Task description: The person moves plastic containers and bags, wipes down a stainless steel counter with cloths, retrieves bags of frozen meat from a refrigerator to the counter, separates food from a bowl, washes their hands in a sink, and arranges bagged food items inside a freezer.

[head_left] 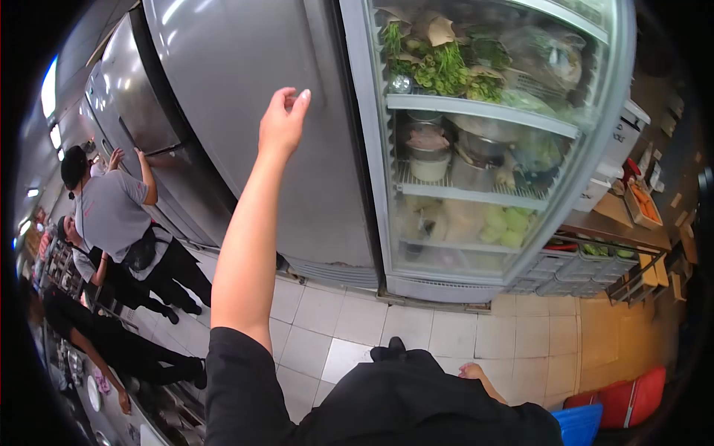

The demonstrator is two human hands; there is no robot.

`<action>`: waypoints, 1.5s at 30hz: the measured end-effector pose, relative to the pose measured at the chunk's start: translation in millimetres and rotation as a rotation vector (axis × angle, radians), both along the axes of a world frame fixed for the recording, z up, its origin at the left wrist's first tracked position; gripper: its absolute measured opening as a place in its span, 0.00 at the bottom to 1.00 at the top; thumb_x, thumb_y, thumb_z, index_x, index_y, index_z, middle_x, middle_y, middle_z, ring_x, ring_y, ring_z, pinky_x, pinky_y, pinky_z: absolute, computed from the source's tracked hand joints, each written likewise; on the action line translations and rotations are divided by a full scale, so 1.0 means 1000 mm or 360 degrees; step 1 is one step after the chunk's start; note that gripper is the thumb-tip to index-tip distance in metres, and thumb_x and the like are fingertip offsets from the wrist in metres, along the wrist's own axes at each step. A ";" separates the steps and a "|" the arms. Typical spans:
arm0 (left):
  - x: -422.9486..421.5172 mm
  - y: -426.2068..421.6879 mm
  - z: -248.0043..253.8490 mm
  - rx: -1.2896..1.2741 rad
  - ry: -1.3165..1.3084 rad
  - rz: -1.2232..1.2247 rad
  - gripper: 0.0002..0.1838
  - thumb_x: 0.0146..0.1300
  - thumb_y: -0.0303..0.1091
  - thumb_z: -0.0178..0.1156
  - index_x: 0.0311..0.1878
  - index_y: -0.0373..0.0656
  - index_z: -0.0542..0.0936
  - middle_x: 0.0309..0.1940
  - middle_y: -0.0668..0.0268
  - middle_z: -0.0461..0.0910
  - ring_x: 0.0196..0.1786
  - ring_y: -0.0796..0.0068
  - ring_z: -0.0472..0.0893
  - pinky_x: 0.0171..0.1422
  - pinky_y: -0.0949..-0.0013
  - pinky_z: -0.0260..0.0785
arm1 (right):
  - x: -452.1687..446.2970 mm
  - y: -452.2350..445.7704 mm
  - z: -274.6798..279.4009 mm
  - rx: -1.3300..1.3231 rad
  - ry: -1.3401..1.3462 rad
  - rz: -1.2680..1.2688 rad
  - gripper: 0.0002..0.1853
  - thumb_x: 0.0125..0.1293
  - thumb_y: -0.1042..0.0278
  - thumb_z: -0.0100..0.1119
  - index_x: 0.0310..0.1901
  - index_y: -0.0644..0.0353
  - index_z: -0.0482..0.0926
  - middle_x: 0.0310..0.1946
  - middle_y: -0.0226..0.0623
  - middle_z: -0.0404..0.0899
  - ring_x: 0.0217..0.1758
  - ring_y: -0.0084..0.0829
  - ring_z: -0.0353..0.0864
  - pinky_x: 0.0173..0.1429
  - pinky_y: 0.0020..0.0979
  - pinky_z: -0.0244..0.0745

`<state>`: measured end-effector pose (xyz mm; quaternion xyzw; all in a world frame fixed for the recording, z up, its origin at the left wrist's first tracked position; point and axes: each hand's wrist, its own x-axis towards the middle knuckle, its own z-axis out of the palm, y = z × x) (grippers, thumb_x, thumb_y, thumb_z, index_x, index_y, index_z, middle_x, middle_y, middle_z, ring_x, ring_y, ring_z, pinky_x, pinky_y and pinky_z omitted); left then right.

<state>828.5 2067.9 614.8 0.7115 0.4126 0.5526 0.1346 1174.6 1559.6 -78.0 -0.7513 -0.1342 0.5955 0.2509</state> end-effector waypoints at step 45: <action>-0.170 0.138 -0.082 -0.0098 -0.0409 0.0365 0.28 0.64 0.38 0.64 0.67 0.44 0.70 0.59 0.52 0.74 0.55 0.63 0.78 0.60 0.64 0.70 | -0.294 0.724 0.596 0.2126 -0.0616 0.0923 0.34 0.62 0.56 0.61 0.67 0.58 0.64 0.41 0.47 0.82 0.42 0.40 0.83 0.50 0.35 0.76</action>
